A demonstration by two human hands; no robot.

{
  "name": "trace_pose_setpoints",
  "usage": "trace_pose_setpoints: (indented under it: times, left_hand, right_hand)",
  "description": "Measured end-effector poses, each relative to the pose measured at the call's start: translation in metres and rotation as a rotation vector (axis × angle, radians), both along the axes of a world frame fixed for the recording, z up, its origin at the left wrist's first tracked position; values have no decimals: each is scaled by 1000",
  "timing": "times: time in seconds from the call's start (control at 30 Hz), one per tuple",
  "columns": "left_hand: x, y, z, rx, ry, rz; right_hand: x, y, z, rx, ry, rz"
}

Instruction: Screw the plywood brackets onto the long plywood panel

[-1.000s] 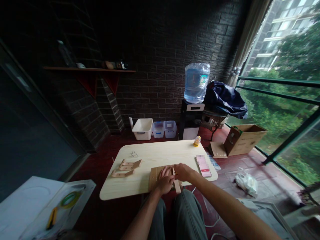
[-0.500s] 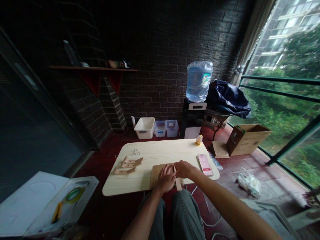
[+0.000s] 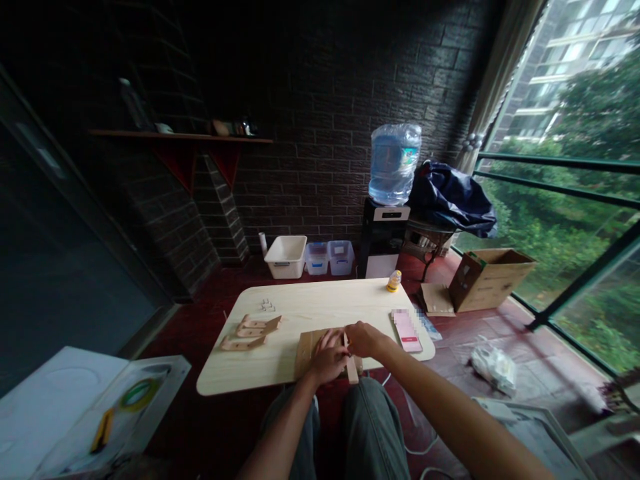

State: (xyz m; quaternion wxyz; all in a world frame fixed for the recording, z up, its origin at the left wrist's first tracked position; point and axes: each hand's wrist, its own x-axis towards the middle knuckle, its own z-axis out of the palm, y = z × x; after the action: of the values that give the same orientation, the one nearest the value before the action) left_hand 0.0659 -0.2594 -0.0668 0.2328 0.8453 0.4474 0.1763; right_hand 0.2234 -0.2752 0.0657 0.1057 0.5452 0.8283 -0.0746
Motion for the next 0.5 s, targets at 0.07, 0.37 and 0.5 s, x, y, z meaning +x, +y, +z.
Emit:
trace_pose_setpoints:
  times: [0.07, 0.37, 0.5]
  left_hand:
    - [0, -2, 4, -17, -6, 2]
    - [0, -5, 4, -5, -8, 15]
    - [-1, -3, -1, -1, -10, 9]
  right_hand:
    - [-1, 0, 0, 2, 1, 3]
    - [-2, -3, -4, 19, -31, -6]
    - [3, -10, -3, 59, 17, -79]
